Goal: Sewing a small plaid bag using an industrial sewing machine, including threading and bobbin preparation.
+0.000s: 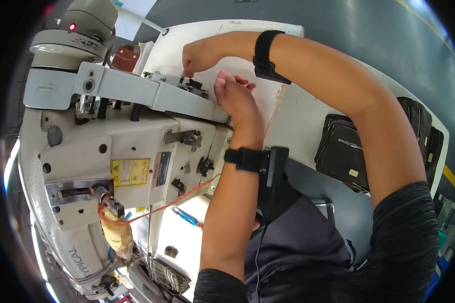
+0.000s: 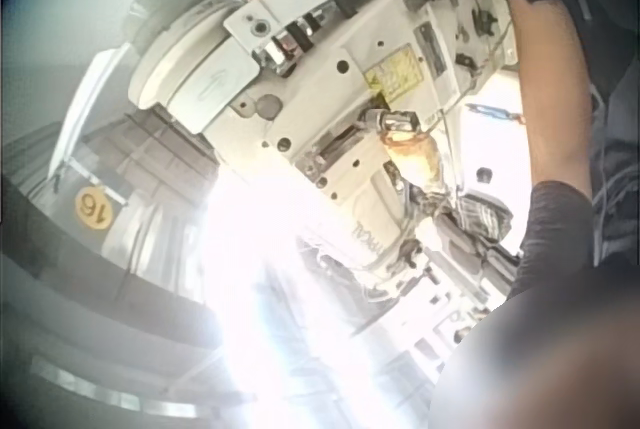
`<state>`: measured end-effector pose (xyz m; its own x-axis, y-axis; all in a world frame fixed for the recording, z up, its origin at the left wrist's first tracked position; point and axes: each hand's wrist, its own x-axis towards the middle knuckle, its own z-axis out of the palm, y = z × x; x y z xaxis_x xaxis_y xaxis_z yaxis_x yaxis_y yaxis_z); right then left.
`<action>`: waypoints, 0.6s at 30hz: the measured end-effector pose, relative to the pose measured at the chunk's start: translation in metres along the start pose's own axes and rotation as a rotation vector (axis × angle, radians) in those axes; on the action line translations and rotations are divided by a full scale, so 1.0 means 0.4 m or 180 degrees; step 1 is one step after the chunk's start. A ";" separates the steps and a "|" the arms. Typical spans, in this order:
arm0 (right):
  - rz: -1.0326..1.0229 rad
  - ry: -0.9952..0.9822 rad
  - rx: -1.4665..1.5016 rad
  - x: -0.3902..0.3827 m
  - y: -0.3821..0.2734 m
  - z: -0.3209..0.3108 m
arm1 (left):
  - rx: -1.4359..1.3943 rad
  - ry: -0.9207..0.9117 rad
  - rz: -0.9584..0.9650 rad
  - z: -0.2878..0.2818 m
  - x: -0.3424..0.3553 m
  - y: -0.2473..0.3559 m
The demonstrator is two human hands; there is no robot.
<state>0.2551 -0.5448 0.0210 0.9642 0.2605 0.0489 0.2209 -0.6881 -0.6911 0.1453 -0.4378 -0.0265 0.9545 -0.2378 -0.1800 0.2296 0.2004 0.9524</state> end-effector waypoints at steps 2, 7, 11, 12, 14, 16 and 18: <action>0.0396 -0.0089 -0.0036 -0.014 -0.033 -0.014 | -0.0123 0.0377 0.0007 0.018 0.020 0.015; 0.0871 -0.0466 0.0153 -0.059 -0.071 -0.054 | -0.0255 0.0607 -0.0245 0.022 0.052 0.025; 0.0834 -0.0863 -0.0464 -0.078 -0.104 -0.071 | -0.0192 0.0388 -0.0344 0.019 0.060 0.015; 0.0986 -0.0799 -0.0615 -0.068 -0.112 -0.070 | -0.0197 0.0403 -0.0328 0.011 0.067 0.010; 0.0911 -0.0492 -0.0735 -0.035 -0.145 -0.057 | -0.0323 0.0253 -0.0072 -0.007 0.079 0.002; 0.0912 -0.0138 -0.0620 0.020 -0.120 -0.025 | -0.0356 0.0068 0.0063 -0.012 0.060 -0.039; 0.0741 -0.0120 -0.0374 0.100 -0.106 0.007 | -0.0416 -0.0115 0.0372 -0.012 0.053 -0.041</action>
<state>0.2841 -0.5035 0.0503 0.9855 0.1094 -0.1300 0.0113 -0.8057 -0.5922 0.1627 -0.4417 -0.0471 0.9692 -0.2392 -0.0587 0.1425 0.3500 0.9258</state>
